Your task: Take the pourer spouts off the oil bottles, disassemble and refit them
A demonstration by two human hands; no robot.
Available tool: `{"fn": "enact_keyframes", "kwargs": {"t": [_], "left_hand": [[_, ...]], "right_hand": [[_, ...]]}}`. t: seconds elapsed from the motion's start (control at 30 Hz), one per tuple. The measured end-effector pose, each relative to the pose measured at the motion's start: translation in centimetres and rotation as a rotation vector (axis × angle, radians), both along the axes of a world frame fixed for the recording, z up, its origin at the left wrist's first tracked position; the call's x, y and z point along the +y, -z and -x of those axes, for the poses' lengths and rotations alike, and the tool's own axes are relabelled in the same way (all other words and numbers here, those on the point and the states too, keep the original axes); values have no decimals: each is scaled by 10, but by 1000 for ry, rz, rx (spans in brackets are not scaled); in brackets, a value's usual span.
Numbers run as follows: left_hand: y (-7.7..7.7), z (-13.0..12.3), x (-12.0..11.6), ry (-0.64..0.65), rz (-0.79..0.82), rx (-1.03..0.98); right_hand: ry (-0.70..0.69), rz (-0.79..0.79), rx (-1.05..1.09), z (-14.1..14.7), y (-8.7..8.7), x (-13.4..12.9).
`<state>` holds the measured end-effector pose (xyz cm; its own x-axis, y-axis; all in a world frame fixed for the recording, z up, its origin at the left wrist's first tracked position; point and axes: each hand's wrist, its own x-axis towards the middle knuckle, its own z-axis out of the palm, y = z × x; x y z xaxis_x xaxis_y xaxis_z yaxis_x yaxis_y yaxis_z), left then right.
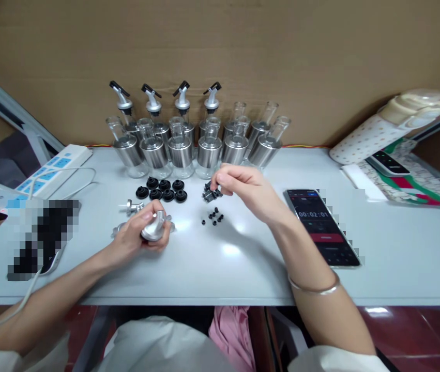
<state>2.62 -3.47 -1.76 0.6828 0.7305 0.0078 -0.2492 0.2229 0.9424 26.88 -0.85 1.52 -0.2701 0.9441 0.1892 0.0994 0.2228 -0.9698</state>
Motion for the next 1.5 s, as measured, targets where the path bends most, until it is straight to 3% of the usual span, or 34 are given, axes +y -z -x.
{"fn": "enact_keyframes", "kwargs": {"t": [0.17, 0.37, 0.67, 0.87, 1.5], "left_hand": [[-2, -1, 3, -96, 28, -11], [-4, -2, 4, -135, 53, 27], [-1, -1, 1, -94, 25, 90], [-3, -3, 0, -125, 37, 79], [-5, -3, 1, -151, 61, 60]], "right_hand": [[-14, 148, -286, -19, -6, 4], [-167, 264, -576, -22, 5, 9], [-106, 149, -1007, -17, 22, 18], [-164, 244, -983, -16, 19, 17], [-115, 170, -954, -19, 23, 20]]}}
